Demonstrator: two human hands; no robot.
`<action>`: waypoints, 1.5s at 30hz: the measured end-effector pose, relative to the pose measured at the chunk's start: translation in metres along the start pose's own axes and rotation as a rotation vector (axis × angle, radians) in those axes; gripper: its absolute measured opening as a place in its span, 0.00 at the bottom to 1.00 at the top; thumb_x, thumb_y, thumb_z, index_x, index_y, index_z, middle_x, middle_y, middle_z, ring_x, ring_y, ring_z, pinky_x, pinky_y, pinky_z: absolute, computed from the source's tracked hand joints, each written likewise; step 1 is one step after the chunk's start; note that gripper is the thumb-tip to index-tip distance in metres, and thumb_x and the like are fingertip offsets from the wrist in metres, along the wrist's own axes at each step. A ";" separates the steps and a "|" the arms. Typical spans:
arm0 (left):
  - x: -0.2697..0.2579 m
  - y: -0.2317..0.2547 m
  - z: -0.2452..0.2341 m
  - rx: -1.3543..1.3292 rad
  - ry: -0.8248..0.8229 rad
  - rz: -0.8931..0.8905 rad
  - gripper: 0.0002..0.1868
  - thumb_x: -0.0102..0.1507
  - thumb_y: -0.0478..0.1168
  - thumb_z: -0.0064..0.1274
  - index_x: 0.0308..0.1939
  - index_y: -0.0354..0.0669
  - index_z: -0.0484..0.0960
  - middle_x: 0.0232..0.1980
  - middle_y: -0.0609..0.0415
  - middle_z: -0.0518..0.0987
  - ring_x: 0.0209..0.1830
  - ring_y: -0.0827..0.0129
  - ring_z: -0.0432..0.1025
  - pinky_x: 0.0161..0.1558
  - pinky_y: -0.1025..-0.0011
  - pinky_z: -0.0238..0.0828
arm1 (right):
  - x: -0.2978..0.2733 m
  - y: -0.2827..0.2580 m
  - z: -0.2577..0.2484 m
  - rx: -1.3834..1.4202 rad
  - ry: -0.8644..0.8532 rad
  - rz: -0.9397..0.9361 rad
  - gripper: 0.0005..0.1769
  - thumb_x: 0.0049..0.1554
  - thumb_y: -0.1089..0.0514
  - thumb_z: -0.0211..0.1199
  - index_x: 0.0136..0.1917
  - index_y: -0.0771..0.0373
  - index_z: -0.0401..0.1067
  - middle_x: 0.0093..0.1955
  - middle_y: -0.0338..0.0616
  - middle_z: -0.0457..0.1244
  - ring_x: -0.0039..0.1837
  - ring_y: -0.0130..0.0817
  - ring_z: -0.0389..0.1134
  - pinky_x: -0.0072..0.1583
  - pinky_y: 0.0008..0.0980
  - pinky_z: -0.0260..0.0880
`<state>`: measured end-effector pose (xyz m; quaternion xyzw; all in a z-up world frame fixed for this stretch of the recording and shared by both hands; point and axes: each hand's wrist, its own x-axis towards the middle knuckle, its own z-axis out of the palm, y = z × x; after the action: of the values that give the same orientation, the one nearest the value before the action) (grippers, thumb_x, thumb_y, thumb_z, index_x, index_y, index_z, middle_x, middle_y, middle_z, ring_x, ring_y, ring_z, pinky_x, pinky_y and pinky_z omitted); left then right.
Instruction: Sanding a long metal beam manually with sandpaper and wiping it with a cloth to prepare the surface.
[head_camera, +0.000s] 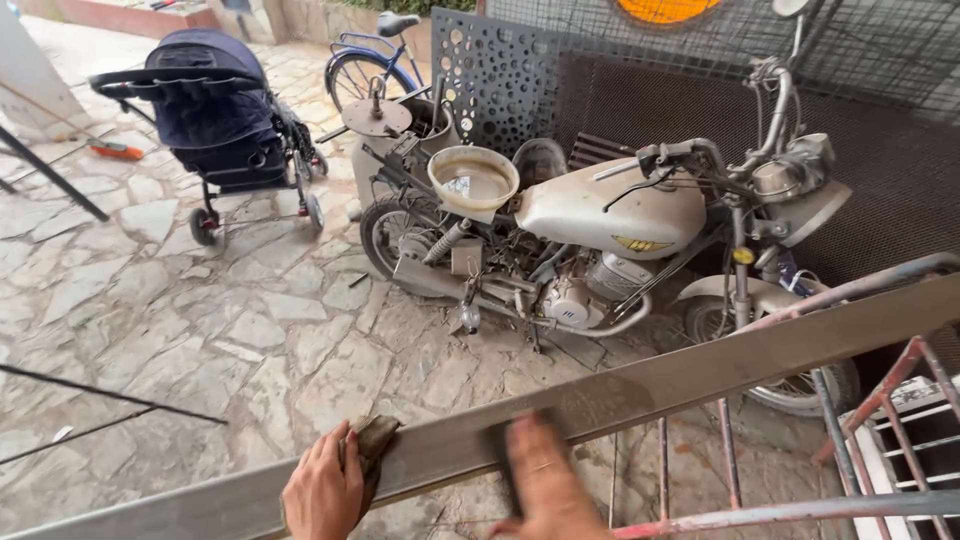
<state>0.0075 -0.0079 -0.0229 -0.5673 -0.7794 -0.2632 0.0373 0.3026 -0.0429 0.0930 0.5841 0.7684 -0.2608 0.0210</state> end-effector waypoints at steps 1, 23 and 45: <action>0.006 0.003 -0.001 -0.005 0.000 0.004 0.19 0.68 0.55 0.43 0.58 0.64 0.83 0.51 0.70 0.85 0.52 0.73 0.79 0.42 0.69 0.78 | 0.015 0.035 -0.007 -0.001 0.004 0.005 0.71 0.52 0.27 0.67 0.78 0.55 0.16 0.82 0.41 0.11 0.82 0.42 0.12 0.77 0.46 0.17; 0.002 0.001 -0.013 -0.068 -0.059 0.014 0.22 0.70 0.54 0.39 0.59 0.55 0.83 0.55 0.62 0.85 0.53 0.67 0.80 0.43 0.65 0.80 | 0.010 -0.018 -0.009 -0.349 0.081 -0.097 0.73 0.48 0.16 0.58 0.76 0.72 0.26 0.79 0.59 0.27 0.79 0.50 0.27 0.77 0.46 0.24; 0.002 0.001 -0.022 -0.247 0.122 0.221 0.17 0.62 0.53 0.60 0.51 0.51 0.86 0.47 0.60 0.86 0.46 0.66 0.79 0.43 0.66 0.75 | 0.073 0.004 0.007 -0.368 0.194 -0.105 0.64 0.52 0.15 0.27 0.77 0.71 0.24 0.81 0.59 0.22 0.81 0.48 0.22 0.76 0.45 0.20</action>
<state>0.0026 -0.0160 -0.0033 -0.6328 -0.6702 -0.3853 0.0431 0.2809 0.0198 0.0607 0.5521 0.8307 -0.0592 0.0395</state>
